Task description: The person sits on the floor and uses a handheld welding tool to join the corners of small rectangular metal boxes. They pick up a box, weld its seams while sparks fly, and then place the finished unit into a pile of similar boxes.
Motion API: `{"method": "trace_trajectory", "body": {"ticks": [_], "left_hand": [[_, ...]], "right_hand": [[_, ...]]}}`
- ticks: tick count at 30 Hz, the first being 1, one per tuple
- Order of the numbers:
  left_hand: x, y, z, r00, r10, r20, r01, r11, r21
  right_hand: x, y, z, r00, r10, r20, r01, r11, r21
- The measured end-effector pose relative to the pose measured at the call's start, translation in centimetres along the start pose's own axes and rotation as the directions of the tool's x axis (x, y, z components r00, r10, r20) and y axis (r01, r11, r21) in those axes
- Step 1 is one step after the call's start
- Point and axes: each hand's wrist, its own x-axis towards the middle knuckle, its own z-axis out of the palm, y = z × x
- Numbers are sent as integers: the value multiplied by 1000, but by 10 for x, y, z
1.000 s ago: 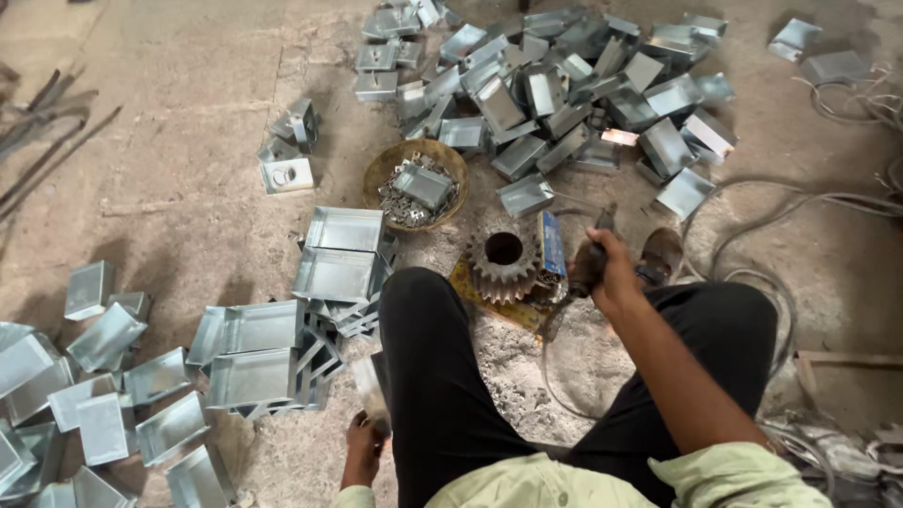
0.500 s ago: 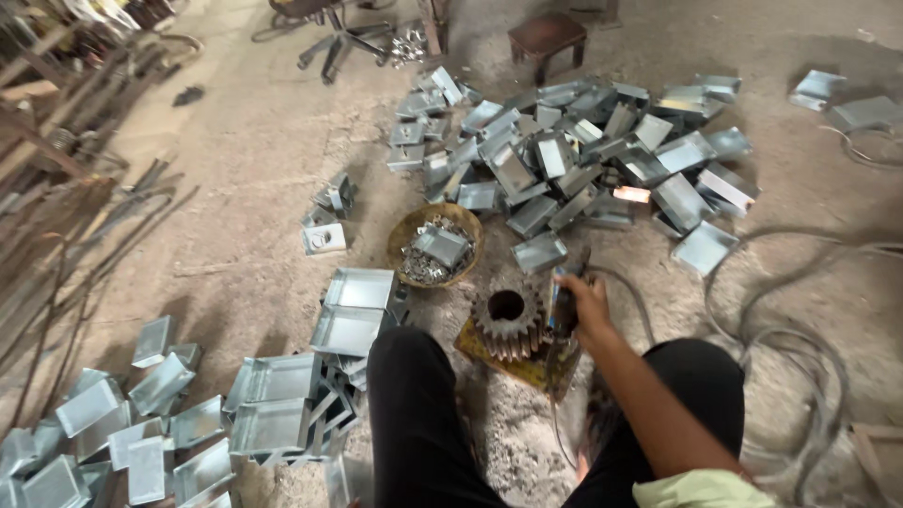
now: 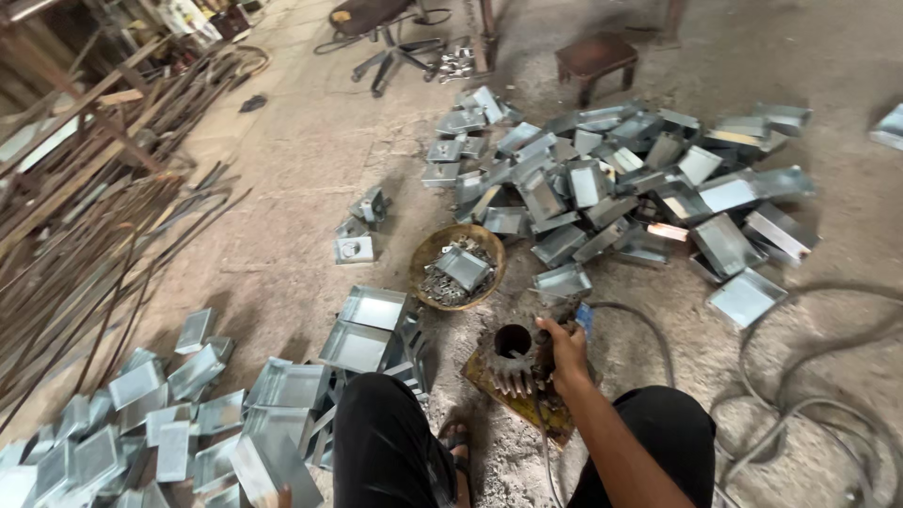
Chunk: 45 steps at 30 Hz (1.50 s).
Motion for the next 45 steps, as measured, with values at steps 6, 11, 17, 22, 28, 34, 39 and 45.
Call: {"method": "trace_trajectory", "body": {"ticks": [6, 11, 17, 22, 28, 34, 39, 45], "left_hand": [[26, 79, -34, 880, 464, -98, -464, 886, 24], [24, 176, 41, 682, 684, 261, -728, 670, 147], [-15, 224, 222, 290, 504, 813, -698, 693, -180], [-34, 205, 326, -2, 401, 916, -772, 582, -256], [-39, 172, 384, -75, 323, 944, -798, 549, -251], [-38, 161, 381, 23, 277, 961, -903, 418, -99], [-53, 193, 370, 55, 180, 982, -938, 347, -11], [-44, 220, 363, 119, 396, 911, -875, 475, -92]], "right_hand": [[8, 9, 1, 995, -99, -32, 99, 995, 3], [10, 8, -19, 981, -180, -65, 180, 984, -4], [-17, -13, -25, 950, -257, -176, 229, 959, -168], [-39, -13, -52, 834, -529, -155, 347, 723, -597], [-58, -2, -65, 807, -559, -188, 322, 684, -655], [-66, -13, -39, 930, -358, -85, 188, 661, -726], [-67, -7, -35, 824, -546, 149, 378, 334, -864], [-63, -2, -41, 808, -567, 164, 388, 302, -870]]}}
